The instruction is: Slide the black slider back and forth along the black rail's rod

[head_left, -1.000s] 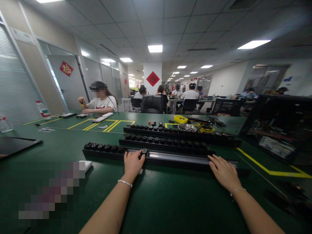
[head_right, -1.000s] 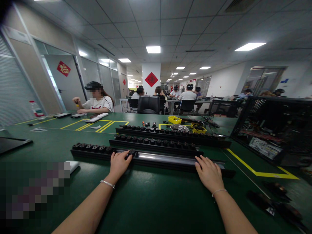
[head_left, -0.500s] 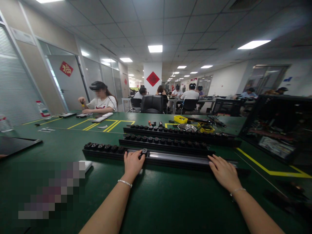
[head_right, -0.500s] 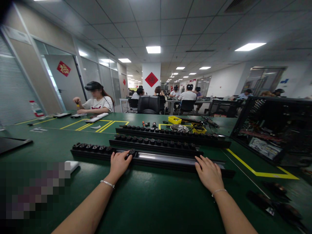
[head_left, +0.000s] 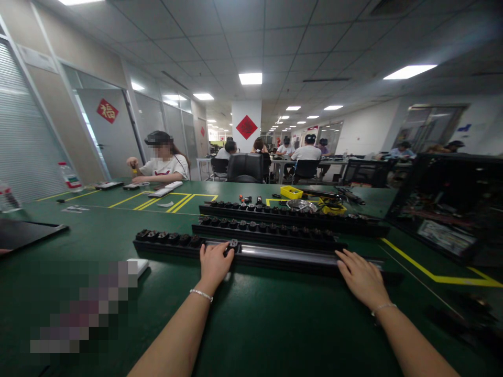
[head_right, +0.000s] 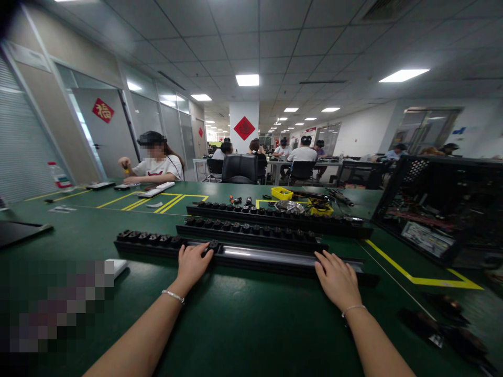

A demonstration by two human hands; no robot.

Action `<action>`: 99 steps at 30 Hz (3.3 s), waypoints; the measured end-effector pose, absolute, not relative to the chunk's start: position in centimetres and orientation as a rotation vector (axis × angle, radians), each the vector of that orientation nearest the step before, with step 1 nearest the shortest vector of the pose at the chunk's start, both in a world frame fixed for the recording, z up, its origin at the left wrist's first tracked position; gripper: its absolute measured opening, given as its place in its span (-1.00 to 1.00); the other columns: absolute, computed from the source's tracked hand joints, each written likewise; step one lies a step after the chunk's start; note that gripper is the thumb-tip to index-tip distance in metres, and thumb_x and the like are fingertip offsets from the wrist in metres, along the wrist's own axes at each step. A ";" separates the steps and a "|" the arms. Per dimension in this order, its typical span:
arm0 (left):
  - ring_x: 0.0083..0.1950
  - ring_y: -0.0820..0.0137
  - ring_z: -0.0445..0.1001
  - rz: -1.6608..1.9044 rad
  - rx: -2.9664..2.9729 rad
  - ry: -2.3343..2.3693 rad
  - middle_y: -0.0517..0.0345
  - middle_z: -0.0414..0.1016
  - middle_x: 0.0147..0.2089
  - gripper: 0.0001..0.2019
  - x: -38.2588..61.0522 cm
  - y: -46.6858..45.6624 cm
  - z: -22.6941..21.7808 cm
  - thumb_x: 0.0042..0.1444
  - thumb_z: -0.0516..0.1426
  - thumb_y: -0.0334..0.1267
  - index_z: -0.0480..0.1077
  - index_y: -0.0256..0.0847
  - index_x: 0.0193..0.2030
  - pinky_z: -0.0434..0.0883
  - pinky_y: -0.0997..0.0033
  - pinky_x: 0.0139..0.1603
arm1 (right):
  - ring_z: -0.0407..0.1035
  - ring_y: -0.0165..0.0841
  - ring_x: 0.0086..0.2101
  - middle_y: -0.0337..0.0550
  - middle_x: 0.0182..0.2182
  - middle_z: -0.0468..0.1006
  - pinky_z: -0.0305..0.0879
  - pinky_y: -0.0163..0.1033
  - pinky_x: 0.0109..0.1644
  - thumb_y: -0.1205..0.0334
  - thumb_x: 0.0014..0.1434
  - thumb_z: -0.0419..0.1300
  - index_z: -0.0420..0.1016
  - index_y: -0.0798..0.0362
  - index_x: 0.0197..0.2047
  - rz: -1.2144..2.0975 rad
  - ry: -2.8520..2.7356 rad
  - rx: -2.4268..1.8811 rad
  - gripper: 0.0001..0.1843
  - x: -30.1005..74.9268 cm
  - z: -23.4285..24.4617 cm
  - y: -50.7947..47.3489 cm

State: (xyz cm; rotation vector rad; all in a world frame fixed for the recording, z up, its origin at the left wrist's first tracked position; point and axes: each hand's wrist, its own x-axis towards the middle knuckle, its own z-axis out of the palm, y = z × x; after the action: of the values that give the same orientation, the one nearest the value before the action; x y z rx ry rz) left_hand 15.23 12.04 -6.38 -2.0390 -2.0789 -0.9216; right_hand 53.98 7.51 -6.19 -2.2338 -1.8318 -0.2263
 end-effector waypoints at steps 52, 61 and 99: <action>0.03 0.21 0.32 -0.825 -2.217 -2.051 0.23 0.44 0.03 -0.64 15.8 11.6 -5.9 0.11 -0.06 -0.02 0.32 0.11 0.03 -0.35 -0.28 0.20 | -0.04 -0.24 0.18 -0.21 0.19 0.18 -0.12 0.05 0.20 -0.11 0.17 -0.34 0.18 -0.09 0.18 -0.185 -1.829 -2.254 -0.37 53.5 -5.6 7.2; 0.03 0.27 0.32 -0.857 -2.249 -1.947 0.21 0.45 0.01 -0.64 16.0 11.5 -6.2 0.14 -0.08 -0.06 0.33 0.01 0.03 -0.24 -0.05 0.26 | -0.05 -0.25 0.19 -0.23 0.19 0.17 -0.13 0.04 0.21 -0.08 0.18 -0.31 0.19 -0.10 0.18 -0.203 -1.819 -2.247 -0.40 53.7 -5.9 7.3; -0.02 0.31 0.35 -0.917 -2.263 -1.936 0.27 0.51 -0.08 -0.71 16.1 11.2 -6.0 0.11 -0.03 -0.07 0.39 0.07 -0.08 -0.23 -0.02 0.26 | -0.04 -0.23 0.18 -0.22 0.18 0.18 -0.12 0.06 0.20 -0.12 0.16 -0.34 0.19 -0.11 0.18 -0.180 -1.820 -2.246 -0.37 53.8 -5.8 7.4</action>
State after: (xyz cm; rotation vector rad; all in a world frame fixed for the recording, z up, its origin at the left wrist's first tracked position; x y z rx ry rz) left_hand 16.12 11.24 -6.02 -2.2635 -1.9355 -0.9167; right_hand 53.81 7.38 -5.81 -2.2455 -1.8196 -0.1801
